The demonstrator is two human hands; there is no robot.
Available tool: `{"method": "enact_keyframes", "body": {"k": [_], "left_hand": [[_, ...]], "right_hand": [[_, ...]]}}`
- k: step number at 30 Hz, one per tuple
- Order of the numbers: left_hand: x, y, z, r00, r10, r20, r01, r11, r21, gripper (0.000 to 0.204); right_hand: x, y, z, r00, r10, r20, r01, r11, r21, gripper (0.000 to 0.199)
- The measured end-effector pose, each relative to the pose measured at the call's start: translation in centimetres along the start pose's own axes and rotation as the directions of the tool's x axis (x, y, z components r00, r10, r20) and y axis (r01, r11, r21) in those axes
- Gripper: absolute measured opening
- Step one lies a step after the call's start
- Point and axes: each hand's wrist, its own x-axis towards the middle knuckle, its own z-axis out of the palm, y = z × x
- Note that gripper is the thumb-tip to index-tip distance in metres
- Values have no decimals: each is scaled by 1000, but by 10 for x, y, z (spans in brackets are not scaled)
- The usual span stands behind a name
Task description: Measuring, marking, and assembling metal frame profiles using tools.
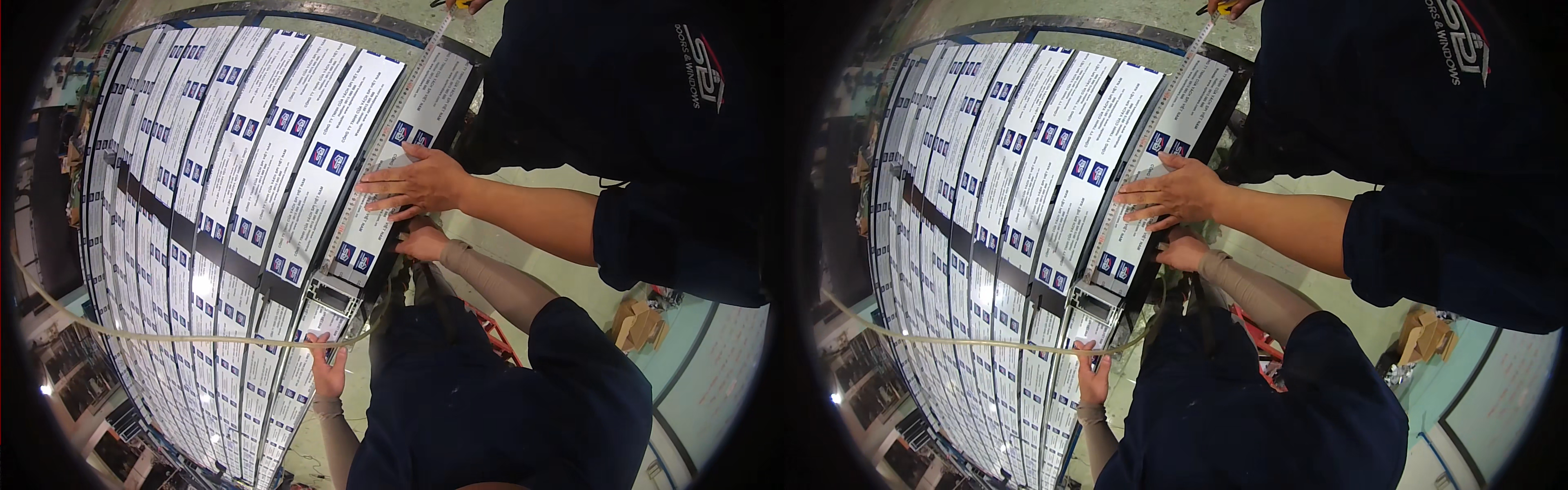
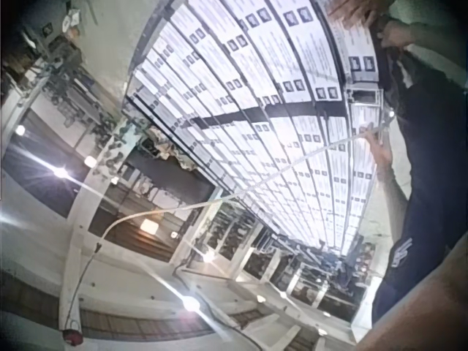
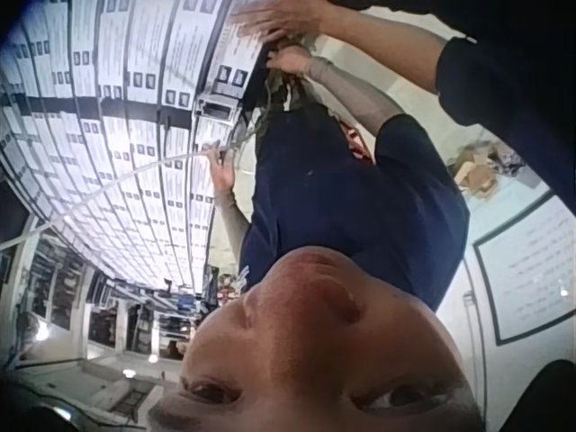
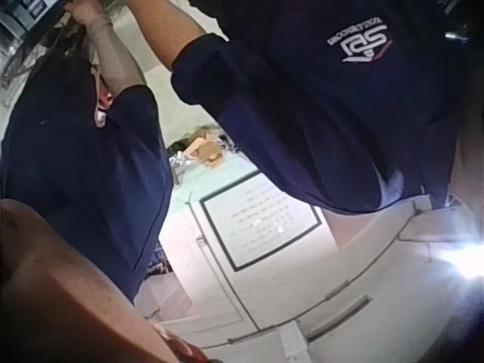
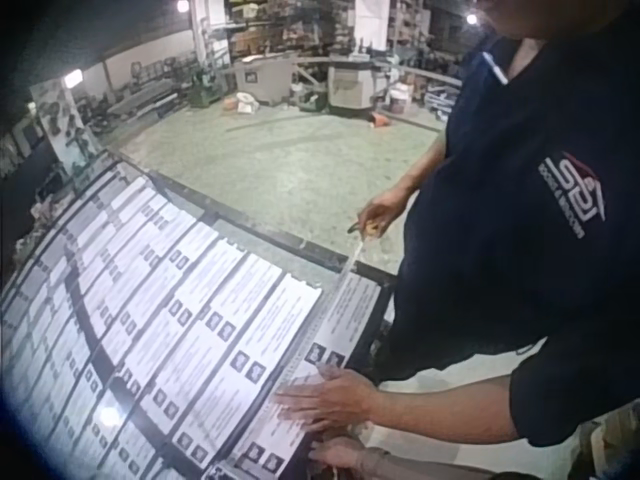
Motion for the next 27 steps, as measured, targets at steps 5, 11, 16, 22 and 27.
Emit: {"method": "enact_keyframes", "body": {"k": [5, 11, 16, 22, 27], "left_hand": [[0, -1, -1, 1000, 2, -5, -3, 999, -41, 54], [-7, -9, -5, 999, -29, 26, 26, 996, 85, 57], [-3, 0, -2, 999, 35, 10, -36, 986, 160, 51], [0, 5, -1, 1000, 18, -4, -18, 995, 103, 53], [6, 0, -4, 999, 43, 33, -46, 995, 84, 52]], "right_hand": [[-16, -38, -34, 954, -19, 298, 77, 980, -184, 58], [-10, -30, -15, 935, 120, 333, -112, 993, -42, 27], [9, 13, 10, 772, -599, 213, 507, 379, -774, 26], [10, 5, -2, 954, -154, 258, 232, 922, -308, 32], [13, 29, 17, 933, -355, 60, 356, 885, -300, 34]]}}
